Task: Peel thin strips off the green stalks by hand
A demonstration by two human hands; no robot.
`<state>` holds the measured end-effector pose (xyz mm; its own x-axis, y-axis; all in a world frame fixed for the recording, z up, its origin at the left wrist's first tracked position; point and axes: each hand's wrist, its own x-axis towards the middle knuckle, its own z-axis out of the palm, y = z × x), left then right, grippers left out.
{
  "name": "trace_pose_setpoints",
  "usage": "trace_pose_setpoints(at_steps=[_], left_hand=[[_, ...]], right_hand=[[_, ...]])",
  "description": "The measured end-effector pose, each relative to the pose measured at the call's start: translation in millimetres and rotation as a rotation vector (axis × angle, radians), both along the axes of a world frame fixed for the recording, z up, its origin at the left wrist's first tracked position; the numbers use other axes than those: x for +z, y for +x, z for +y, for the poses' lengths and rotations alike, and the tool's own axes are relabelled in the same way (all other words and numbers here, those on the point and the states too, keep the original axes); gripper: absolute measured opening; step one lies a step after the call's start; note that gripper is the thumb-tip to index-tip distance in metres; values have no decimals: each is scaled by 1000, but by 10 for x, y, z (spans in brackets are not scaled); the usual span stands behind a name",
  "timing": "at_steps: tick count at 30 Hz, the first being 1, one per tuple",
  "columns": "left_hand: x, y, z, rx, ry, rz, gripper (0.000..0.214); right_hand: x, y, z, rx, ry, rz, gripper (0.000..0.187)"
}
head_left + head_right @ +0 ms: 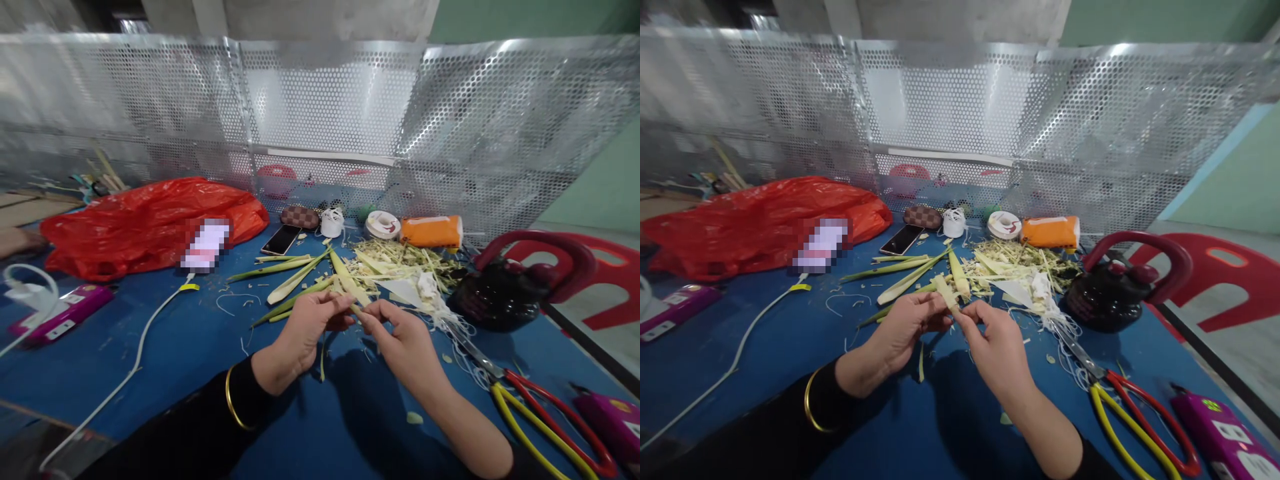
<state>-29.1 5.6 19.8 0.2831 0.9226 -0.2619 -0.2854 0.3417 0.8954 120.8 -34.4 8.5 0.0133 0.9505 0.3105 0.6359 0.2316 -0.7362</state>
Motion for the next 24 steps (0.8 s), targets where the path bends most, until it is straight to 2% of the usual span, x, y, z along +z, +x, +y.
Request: trace_pose_setpoints(at_steps=[7, 15, 18, 21, 24], left_hand=[[15, 51, -22, 28, 47, -12, 19], [-127, 33, 4, 63, 46, -74, 18], [-113, 28, 8, 30, 6, -81, 18], [-50, 24, 0, -28, -13, -65, 19], [-4, 19, -6, -53, -23, -50, 21]], right_hand=[[27, -36, -71, -5, 55, -90, 27], [44, -93, -110, 28, 137, -109, 24], [35, -74, -90, -3, 58, -30, 29], [19, -22, -39, -84, -34, 129, 37], [-4, 26, 25, -139, -103, 293, 36]])
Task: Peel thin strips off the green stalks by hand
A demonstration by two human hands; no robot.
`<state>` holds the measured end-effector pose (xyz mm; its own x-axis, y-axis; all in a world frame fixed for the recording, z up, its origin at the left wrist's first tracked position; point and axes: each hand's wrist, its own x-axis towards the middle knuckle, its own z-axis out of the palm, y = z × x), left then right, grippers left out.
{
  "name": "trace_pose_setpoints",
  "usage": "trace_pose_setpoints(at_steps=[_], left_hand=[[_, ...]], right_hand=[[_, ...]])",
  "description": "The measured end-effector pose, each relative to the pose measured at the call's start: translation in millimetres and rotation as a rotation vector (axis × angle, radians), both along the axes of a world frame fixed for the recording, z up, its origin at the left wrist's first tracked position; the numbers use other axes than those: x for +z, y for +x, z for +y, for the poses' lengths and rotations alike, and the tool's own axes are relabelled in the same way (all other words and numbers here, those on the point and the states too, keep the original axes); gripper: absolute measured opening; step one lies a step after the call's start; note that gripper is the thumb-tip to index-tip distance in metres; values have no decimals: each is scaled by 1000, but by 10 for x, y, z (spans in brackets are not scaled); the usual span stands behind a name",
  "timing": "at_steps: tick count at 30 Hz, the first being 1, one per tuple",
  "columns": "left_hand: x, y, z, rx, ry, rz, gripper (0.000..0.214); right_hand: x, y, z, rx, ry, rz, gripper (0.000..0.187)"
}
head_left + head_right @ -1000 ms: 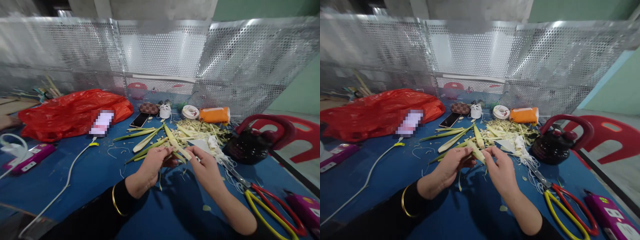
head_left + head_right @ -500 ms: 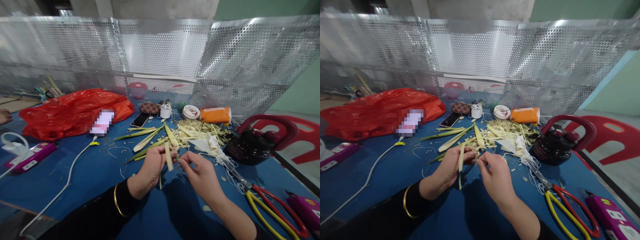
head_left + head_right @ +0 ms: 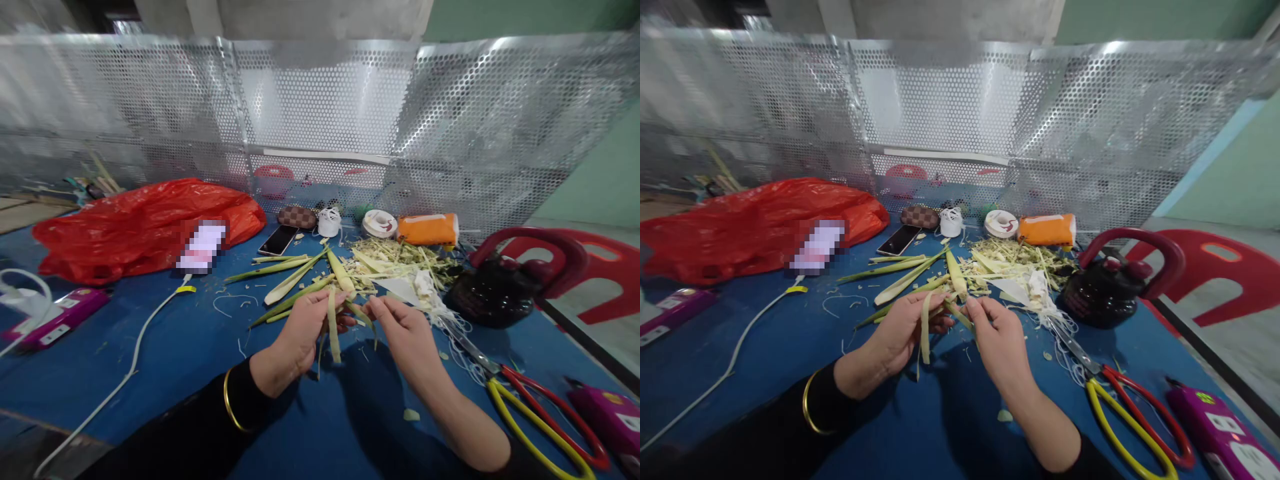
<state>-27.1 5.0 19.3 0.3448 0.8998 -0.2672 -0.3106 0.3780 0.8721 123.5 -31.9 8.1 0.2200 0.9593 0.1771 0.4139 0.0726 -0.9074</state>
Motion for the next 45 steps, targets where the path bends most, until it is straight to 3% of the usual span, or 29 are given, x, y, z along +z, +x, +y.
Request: trace_pose_setpoints(at_steps=[8, 11, 18, 25, 34, 39, 45], left_hand=[[-5, 15, -41, -101, 12, 83, 22], [-30, 42, -63, -118, 10, 130, 22], [-72, 44, -71, -148, -7, 130, 22], [-92, 19, -61, -225, -33, 131, 18], [108, -58, 63, -35, -148, -19, 20], [49, -92, 68, -12, -13, 19, 22], [10, -46, 56, 62, 25, 68, 16]], right_hand=[[-21, -58, 7, 53, -144, 578, 29], [-24, -76, -3, 37, -184, 697, 29], [-42, -89, 2, -36, -58, 576, 27], [-47, -77, 15, -26, -43, 518, 29], [54, 33, 12, 100, -11, 72, 33], [40, -1, -25, 95, 7, -46, 25], [11, -14, -45, 143, 36, -126, 24]])
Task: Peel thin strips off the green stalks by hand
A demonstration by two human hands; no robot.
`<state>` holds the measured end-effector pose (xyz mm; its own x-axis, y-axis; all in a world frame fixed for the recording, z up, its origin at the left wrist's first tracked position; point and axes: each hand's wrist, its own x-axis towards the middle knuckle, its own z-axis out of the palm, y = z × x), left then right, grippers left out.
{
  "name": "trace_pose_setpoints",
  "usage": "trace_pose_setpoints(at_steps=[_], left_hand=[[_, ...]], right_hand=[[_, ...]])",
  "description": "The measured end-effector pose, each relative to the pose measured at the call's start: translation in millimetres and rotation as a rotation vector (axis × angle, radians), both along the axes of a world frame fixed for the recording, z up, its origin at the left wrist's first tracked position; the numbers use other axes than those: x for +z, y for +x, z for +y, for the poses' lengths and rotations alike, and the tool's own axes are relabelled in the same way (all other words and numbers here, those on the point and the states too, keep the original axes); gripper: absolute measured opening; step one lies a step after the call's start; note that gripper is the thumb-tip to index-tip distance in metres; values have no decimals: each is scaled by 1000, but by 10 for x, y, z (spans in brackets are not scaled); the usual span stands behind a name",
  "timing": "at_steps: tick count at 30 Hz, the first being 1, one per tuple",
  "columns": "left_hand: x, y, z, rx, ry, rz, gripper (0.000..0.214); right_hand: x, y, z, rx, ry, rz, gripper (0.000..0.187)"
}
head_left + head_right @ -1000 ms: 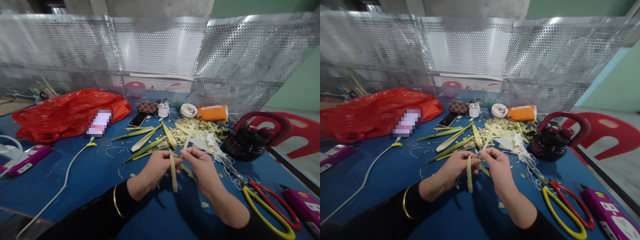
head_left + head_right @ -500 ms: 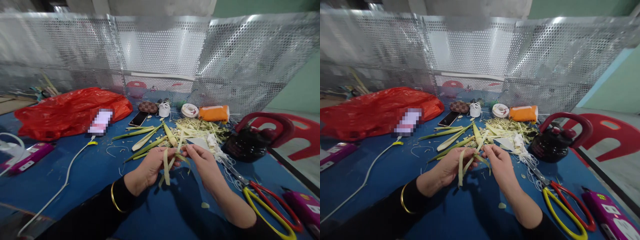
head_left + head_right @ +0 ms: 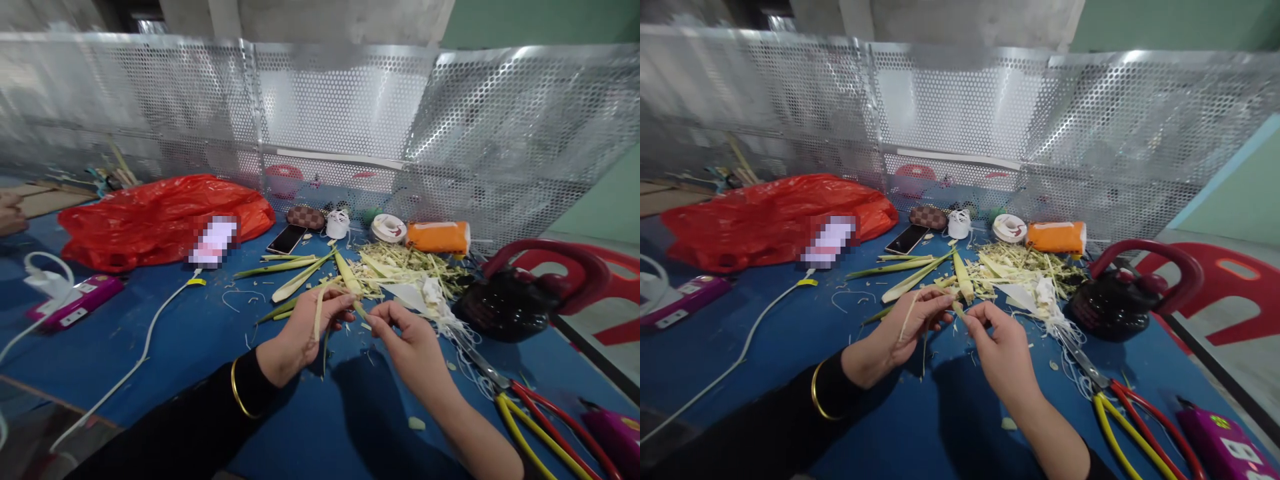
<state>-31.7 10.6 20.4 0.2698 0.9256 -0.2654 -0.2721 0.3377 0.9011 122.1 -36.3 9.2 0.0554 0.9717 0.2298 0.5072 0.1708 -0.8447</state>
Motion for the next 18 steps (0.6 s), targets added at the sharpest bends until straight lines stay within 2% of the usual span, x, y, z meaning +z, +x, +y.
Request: trace_pose_setpoints(at_steps=[8, 13, 18], left_hand=[[-20, 20, -2, 42, 65, 32, 13], [4, -22, 18, -6, -10, -25, 15], [44, -62, 40, -68, -36, -99, 18]], right_hand=[[18, -28, -82, 39, 33, -115, 25], [24, -33, -77, 11, 55, -120, 27], [-6, -21, -46, -3, 2, -78, 24]])
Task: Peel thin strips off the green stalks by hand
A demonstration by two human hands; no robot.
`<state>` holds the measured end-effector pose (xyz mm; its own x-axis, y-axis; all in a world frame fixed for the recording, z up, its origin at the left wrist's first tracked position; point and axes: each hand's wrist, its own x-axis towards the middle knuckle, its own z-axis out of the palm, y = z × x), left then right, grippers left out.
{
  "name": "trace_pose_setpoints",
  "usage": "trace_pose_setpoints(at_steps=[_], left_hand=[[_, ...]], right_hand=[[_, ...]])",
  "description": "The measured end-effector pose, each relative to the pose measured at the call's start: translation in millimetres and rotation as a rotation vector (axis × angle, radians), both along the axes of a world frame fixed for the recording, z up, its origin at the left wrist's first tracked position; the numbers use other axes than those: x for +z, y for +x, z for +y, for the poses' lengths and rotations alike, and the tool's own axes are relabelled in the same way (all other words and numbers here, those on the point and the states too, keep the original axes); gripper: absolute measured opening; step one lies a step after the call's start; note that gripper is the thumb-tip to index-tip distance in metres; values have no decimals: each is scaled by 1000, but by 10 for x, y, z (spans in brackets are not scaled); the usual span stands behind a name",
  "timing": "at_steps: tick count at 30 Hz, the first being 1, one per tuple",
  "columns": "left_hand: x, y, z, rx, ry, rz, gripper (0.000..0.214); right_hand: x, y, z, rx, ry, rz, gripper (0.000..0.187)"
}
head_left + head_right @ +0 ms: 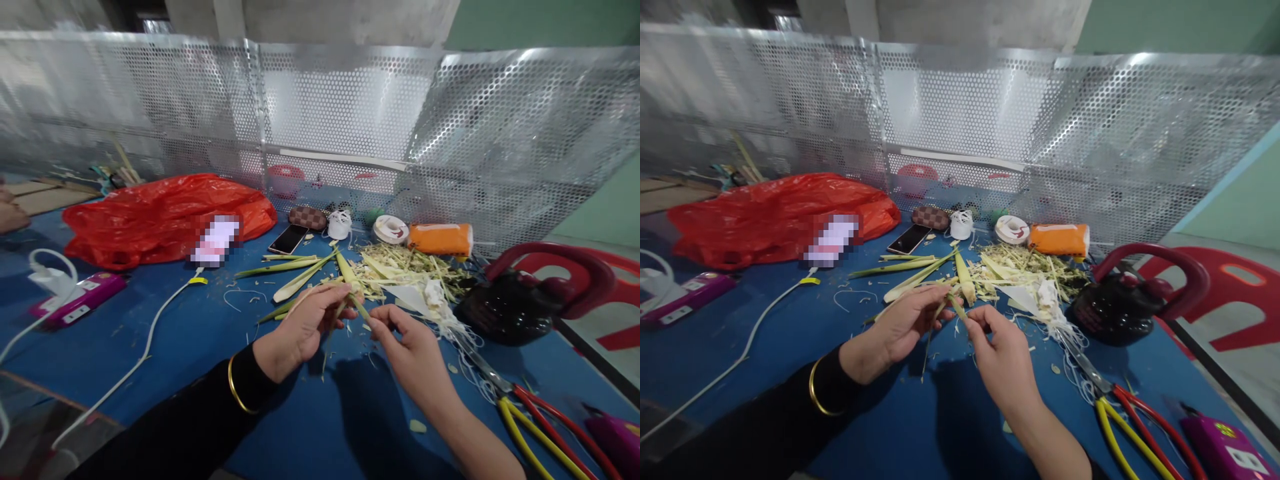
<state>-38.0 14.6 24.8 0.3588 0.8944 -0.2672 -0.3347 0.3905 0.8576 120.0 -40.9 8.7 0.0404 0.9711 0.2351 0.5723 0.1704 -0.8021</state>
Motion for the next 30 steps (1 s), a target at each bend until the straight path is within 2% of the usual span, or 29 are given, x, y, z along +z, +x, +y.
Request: trace_pose_setpoints(at_steps=[5, 9, 13, 19, 23, 26, 30], left_hand=[[-8, 47, -24, 132, 68, 75, 19], [-41, 65, -31, 173, 71, 75, 15], [-57, 34, -15, 82, 35, 54, 16], [-32, 39, -60, -176, 6, 60, 18], [-53, 67, -108, -224, 37, 143, 21], [-73, 77, -131, -218, 60, 203, 20], [-75, 78, -140, -261, 51, 213, 18]], right_hand=[[12, -10, -16, 53, 67, -26, 22], [41, -41, -45, 79, 113, -34, 20], [35, -44, -18, 29, 26, 95, 24], [20, -8, 77, -83, -148, 566, 32], [7, -15, 87, -97, -188, 773, 27], [-3, -36, 78, -125, -149, 773, 22], [-26, -39, 82, -151, -41, 645, 23]])
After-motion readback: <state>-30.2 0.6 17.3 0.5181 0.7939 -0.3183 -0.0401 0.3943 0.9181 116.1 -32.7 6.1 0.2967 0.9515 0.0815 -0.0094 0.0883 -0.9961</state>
